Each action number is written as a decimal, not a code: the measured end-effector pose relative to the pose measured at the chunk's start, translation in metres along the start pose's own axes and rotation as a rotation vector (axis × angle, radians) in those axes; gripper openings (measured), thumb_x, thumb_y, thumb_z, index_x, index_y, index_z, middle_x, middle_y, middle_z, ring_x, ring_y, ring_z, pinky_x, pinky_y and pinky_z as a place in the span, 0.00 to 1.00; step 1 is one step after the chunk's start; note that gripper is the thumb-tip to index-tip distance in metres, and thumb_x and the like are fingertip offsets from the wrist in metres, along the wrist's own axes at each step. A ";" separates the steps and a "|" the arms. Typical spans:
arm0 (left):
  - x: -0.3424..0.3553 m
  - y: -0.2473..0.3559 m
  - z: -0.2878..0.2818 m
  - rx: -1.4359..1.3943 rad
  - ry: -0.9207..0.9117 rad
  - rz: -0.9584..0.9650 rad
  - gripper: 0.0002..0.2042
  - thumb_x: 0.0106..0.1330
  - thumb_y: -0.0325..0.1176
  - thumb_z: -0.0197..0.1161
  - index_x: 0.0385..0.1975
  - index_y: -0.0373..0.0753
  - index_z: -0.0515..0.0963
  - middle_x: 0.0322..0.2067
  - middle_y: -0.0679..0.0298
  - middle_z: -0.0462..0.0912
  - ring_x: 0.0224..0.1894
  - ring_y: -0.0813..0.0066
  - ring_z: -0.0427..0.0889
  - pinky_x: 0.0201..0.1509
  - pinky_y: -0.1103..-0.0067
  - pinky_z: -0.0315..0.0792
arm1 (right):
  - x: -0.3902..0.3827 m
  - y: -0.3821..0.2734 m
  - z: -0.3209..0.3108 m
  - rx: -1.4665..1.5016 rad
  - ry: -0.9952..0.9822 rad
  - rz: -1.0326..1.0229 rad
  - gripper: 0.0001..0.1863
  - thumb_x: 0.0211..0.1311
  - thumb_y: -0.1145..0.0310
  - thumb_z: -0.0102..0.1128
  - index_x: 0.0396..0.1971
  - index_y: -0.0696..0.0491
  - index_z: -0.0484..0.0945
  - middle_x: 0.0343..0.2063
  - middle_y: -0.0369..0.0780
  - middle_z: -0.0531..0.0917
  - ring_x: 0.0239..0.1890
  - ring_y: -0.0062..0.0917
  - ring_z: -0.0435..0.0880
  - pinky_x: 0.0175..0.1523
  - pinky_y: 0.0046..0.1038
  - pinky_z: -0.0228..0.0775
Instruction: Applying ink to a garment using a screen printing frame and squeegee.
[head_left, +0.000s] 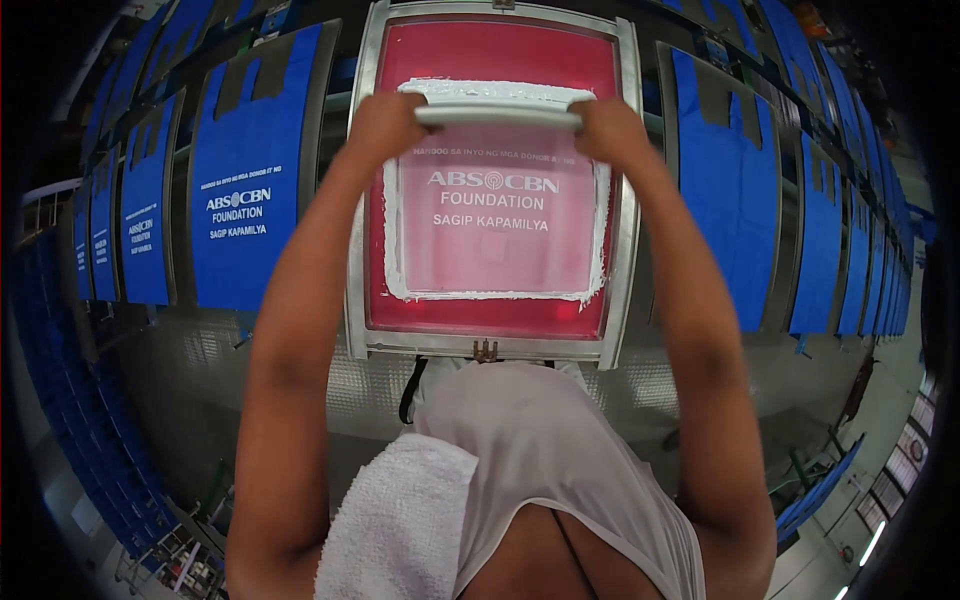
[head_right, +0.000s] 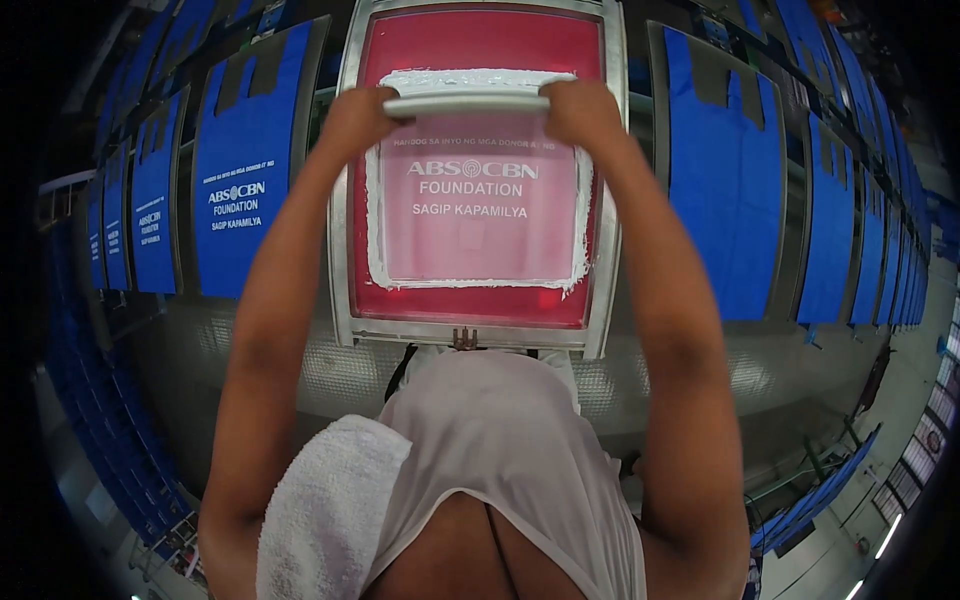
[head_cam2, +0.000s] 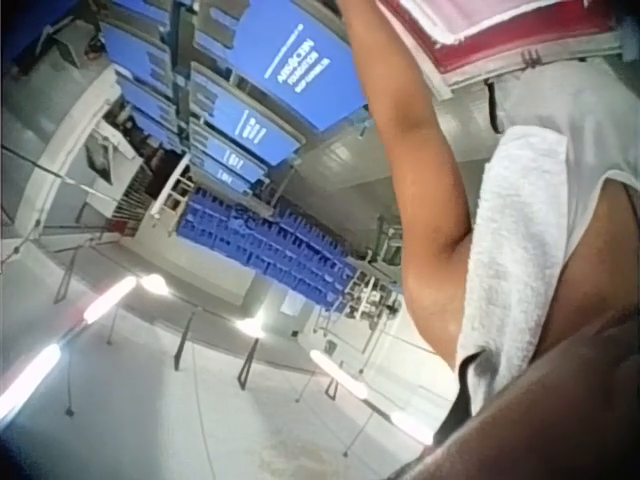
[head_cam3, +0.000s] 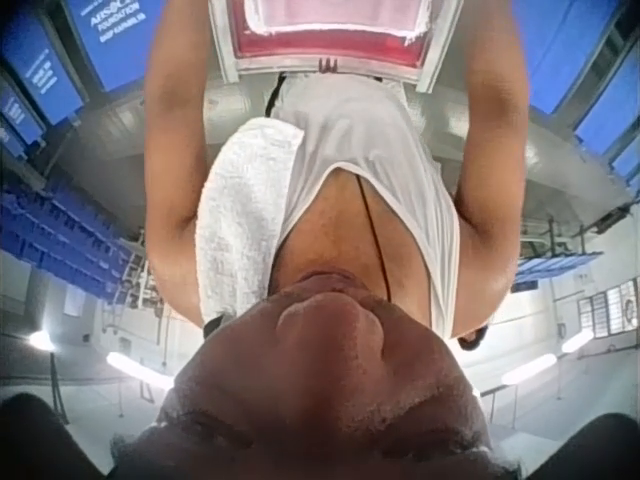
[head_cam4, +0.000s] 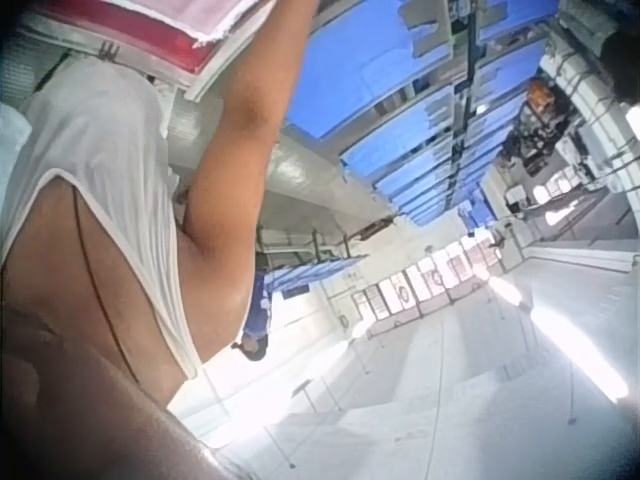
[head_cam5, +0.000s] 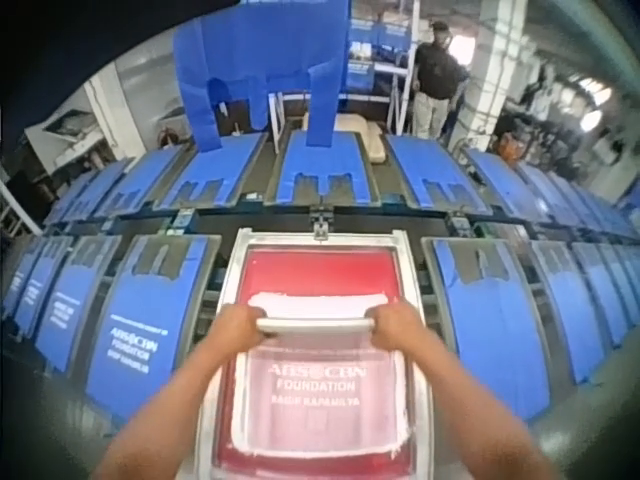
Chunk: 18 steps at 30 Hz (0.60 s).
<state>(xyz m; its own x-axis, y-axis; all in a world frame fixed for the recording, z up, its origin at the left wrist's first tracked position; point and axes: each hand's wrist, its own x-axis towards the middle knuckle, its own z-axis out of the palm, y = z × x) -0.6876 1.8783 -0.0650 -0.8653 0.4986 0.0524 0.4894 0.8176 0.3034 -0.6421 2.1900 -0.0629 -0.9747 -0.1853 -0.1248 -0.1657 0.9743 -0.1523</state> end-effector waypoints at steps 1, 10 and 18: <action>0.005 0.000 -0.007 0.035 -0.050 -0.041 0.18 0.47 0.47 0.69 0.33 0.41 0.81 0.24 0.52 0.81 0.29 0.54 0.82 0.36 0.67 0.75 | 0.004 0.001 -0.012 0.003 -0.050 -0.033 0.16 0.41 0.69 0.58 0.35 0.47 0.82 0.28 0.43 0.83 0.36 0.36 0.83 0.49 0.40 0.69; -0.229 0.104 -0.011 -0.162 -0.137 -0.028 0.18 0.35 0.22 0.65 0.32 0.39 0.79 0.31 0.59 0.81 0.37 0.61 0.77 0.52 0.64 0.62 | -0.229 -0.098 -0.002 0.090 -0.313 0.071 0.22 0.35 0.80 0.58 0.37 0.48 0.80 0.32 0.38 0.83 0.40 0.31 0.80 0.68 0.45 0.49; -0.030 0.012 0.004 0.081 -0.012 -0.006 0.13 0.44 0.40 0.69 0.28 0.42 0.81 0.21 0.56 0.81 0.27 0.57 0.81 0.35 0.65 0.73 | -0.035 -0.022 0.007 -0.115 -0.041 0.007 0.18 0.43 0.68 0.59 0.39 0.44 0.81 0.32 0.40 0.83 0.40 0.31 0.81 0.60 0.43 0.61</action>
<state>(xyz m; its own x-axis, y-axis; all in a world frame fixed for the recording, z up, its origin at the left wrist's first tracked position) -0.6550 1.8738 -0.0668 -0.8671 0.4966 0.0397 0.4920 0.8410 0.2252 -0.6030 2.1745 -0.0622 -0.9694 -0.1812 -0.1653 -0.1773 0.9834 -0.0385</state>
